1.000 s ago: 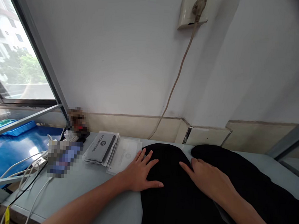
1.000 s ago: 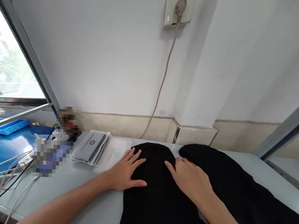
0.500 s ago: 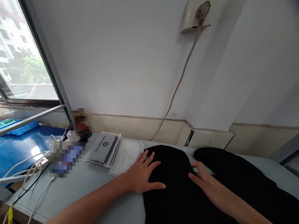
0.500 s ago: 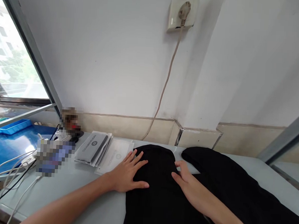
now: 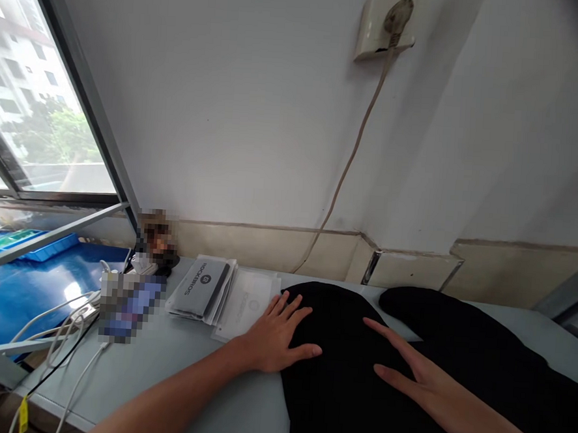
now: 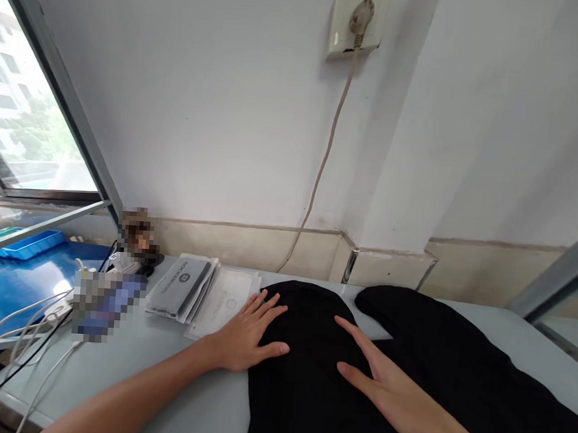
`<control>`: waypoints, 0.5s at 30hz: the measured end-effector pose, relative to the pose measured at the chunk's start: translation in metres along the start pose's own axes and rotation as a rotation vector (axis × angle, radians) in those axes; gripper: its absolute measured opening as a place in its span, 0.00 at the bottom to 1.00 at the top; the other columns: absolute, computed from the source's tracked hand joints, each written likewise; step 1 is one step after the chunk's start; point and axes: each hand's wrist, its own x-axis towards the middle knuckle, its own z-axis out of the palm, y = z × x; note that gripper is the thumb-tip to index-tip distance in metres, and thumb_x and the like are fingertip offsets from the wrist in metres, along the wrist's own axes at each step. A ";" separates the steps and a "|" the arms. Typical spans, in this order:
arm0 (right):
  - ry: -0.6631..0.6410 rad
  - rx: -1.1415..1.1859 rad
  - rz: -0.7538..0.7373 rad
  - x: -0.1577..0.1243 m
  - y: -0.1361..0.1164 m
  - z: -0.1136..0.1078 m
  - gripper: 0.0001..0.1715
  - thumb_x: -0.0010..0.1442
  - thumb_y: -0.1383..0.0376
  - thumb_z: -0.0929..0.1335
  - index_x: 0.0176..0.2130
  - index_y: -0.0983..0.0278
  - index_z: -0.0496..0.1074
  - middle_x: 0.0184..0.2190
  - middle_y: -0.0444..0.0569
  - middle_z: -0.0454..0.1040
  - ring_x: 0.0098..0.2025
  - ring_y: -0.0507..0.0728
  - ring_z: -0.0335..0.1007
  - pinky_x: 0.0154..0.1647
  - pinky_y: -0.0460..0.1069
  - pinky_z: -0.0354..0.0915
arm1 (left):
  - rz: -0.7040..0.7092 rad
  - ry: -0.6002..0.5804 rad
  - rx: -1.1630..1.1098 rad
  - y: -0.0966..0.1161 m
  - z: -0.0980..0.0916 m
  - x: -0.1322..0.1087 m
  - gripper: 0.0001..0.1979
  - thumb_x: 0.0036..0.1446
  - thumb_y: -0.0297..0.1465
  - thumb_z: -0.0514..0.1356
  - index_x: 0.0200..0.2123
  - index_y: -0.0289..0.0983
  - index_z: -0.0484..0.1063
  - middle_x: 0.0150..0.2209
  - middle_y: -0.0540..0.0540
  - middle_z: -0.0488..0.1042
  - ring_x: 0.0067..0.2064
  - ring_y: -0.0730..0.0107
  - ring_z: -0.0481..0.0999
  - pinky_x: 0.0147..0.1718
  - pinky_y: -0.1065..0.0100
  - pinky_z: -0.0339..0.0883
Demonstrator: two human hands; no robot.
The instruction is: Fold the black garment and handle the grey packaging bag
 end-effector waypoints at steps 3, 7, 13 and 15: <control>-0.002 -0.154 -0.056 -0.002 -0.003 -0.003 0.53 0.65 0.40 0.66 0.77 0.47 0.40 0.76 0.46 0.47 0.72 0.72 0.53 0.66 0.63 0.66 | -0.034 0.050 -0.060 0.003 -0.002 0.002 0.39 0.70 0.58 0.46 0.76 0.46 0.46 0.78 0.45 0.43 0.78 0.52 0.37 0.75 0.44 0.36; 0.000 -0.394 -0.083 0.000 -0.005 -0.012 0.56 0.66 0.39 0.63 0.77 0.49 0.28 0.77 0.46 0.41 0.72 0.72 0.53 0.66 0.65 0.66 | -0.066 0.129 -0.114 0.004 -0.002 0.003 0.38 0.72 0.56 0.45 0.76 0.42 0.47 0.77 0.42 0.48 0.77 0.55 0.44 0.75 0.48 0.38; 0.053 -0.588 -0.147 0.003 -0.007 -0.028 0.57 0.65 0.38 0.63 0.77 0.50 0.31 0.76 0.50 0.45 0.71 0.77 0.54 0.62 0.71 0.70 | -0.094 0.154 -0.119 0.004 0.000 0.003 0.39 0.71 0.57 0.46 0.75 0.41 0.50 0.76 0.41 0.48 0.77 0.51 0.44 0.74 0.48 0.46; 0.031 -0.595 -0.127 0.002 -0.011 -0.033 0.56 0.66 0.38 0.62 0.77 0.50 0.31 0.76 0.51 0.44 0.69 0.78 0.58 0.61 0.71 0.70 | -0.081 0.147 -0.106 0.003 0.001 0.003 0.39 0.71 0.57 0.46 0.75 0.40 0.50 0.76 0.40 0.48 0.77 0.51 0.44 0.74 0.48 0.44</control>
